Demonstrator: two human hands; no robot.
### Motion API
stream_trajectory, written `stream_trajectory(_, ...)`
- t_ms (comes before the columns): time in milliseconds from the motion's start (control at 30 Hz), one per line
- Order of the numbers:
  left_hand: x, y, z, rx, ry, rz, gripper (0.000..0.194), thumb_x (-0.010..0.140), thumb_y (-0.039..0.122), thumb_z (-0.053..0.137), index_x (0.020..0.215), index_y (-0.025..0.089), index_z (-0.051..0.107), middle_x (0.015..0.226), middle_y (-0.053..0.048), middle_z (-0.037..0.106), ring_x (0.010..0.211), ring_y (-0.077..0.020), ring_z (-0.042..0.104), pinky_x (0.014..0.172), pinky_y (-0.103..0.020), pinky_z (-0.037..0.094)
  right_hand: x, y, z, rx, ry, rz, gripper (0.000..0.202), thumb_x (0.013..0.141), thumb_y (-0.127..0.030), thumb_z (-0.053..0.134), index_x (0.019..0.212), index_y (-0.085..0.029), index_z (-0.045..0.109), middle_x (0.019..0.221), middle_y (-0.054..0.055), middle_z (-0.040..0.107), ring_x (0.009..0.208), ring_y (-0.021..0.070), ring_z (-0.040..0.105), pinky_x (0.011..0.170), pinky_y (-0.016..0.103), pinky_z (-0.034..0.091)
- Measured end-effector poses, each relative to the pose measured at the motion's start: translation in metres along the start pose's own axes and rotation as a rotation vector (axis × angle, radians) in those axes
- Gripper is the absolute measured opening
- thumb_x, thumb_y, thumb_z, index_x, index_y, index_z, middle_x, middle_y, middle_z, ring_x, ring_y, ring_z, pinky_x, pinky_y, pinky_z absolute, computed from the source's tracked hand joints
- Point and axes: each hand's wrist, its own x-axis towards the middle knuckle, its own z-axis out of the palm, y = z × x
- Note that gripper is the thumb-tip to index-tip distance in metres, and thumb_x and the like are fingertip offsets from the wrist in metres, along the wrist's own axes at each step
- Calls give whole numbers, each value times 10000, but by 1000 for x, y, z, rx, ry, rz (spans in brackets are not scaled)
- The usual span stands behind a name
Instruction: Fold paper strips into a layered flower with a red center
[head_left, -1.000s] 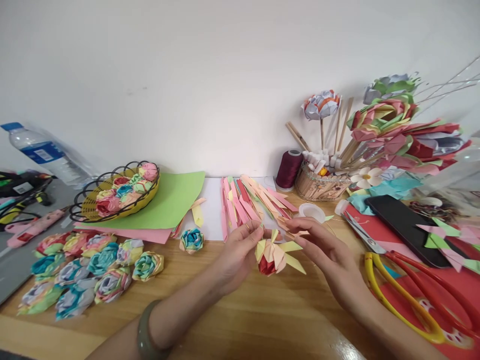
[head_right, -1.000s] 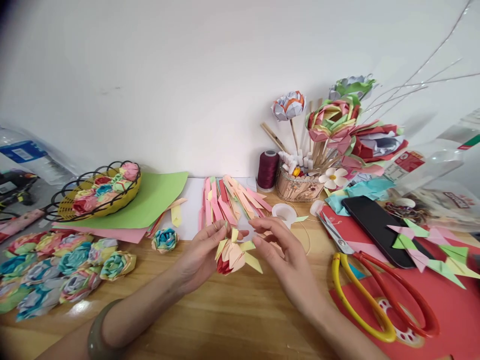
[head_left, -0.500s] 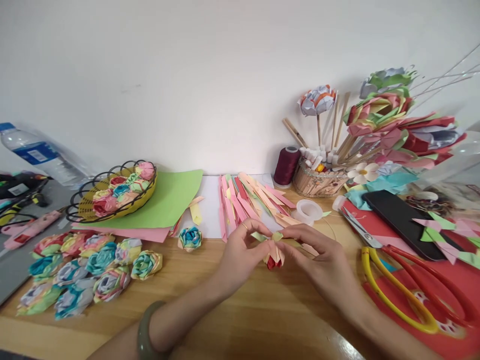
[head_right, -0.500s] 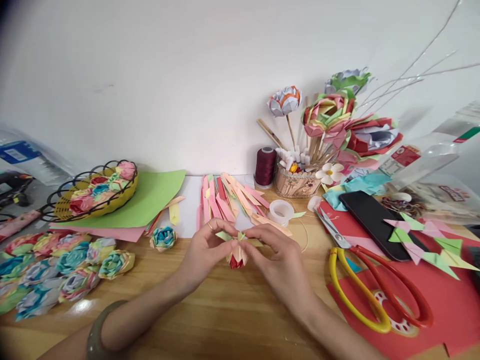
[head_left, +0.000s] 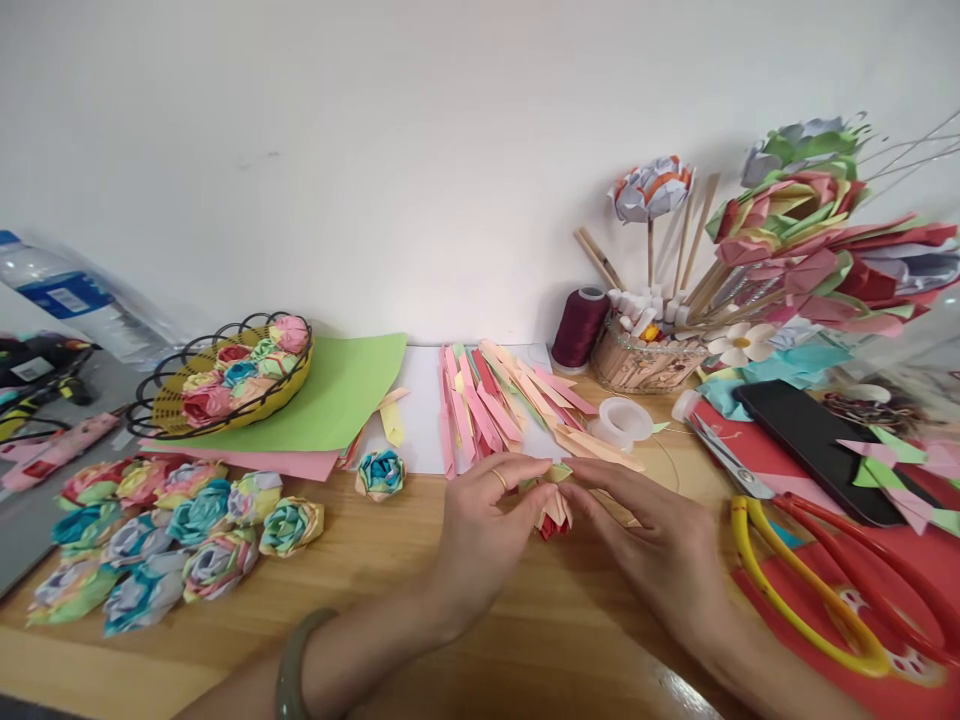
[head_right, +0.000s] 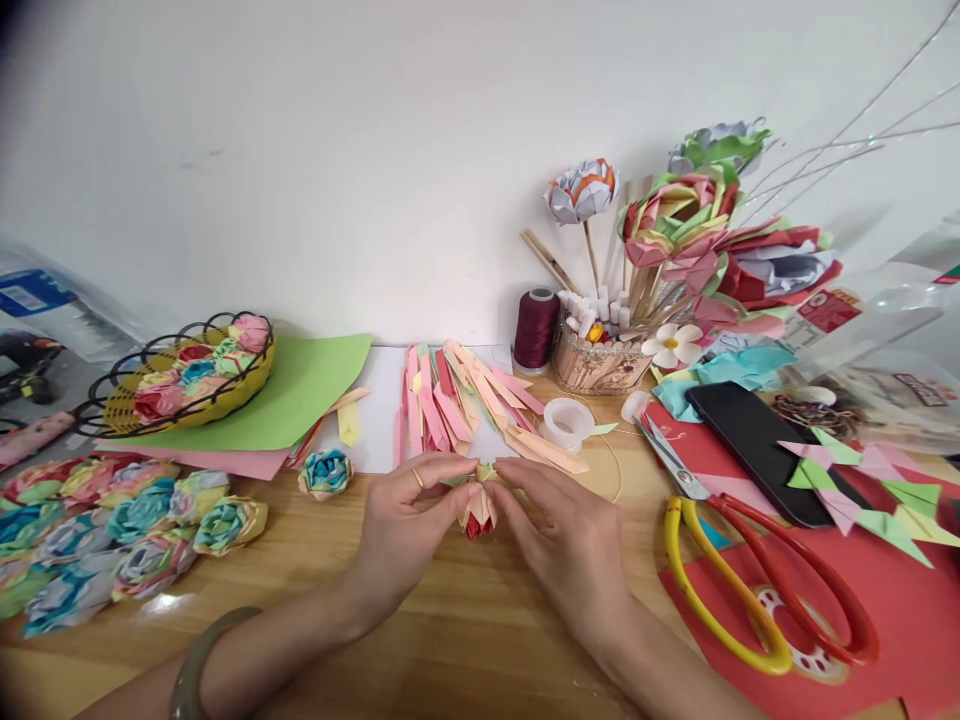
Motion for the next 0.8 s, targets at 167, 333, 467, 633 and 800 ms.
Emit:
stream_trajectory(167, 0, 3, 1, -25, 10, -15, 105, 733, 189, 598, 790, 201, 685, 820, -34, 673, 794, -153, 609, 707, -254, 499, 2, -2, -1, -2, 14, -45, 94, 779, -210, 566, 820, -205, 649, 868, 77, 712, 791, 214, 670, 719, 336, 542)
stream_trajectory(333, 2, 5, 0, -24, -4, 11, 132, 716, 158, 612, 823, 206, 673, 806, -24, 649, 781, -134, 593, 647, -211, 504, 4, 1, -2, -15, 23, -107, 91, 797, -198, 546, 813, -206, 635, 840, 59, 713, 775, 195, 673, 692, 313, 552)
stream_trajectory(467, 2, 0, 0, 8, 17, 119, 152, 716, 127, 607, 837, 187, 678, 822, -42, 655, 790, -132, 595, 648, -211, 510, 5, 3, -1, -15, 72, -217, 85, 798, -163, 544, 812, -188, 624, 782, 42, 710, 740, 167, 673, 652, 264, 553)
stream_trajectory(633, 0, -6, 0, 32, 29, 189, 161, 726, 123, 601, 854, 178, 682, 834, -54, 666, 799, -133, 611, 696, -232, 515, 6, 1, -1, -18, 59, -221, 93, 813, -167, 525, 786, -189, 610, 756, 37, 702, 707, 149, 668, 618, 235, 544)
stream_trajectory(800, 2, -8, 1, 37, 46, 153, 118, 716, 131, 612, 808, 174, 670, 821, -46, 659, 818, -138, 604, 671, -223, 515, 6, 0, 0, -36, 52, -222, 99, 819, -171, 511, 796, -186, 606, 743, 37, 696, 695, 148, 664, 607, 234, 537)
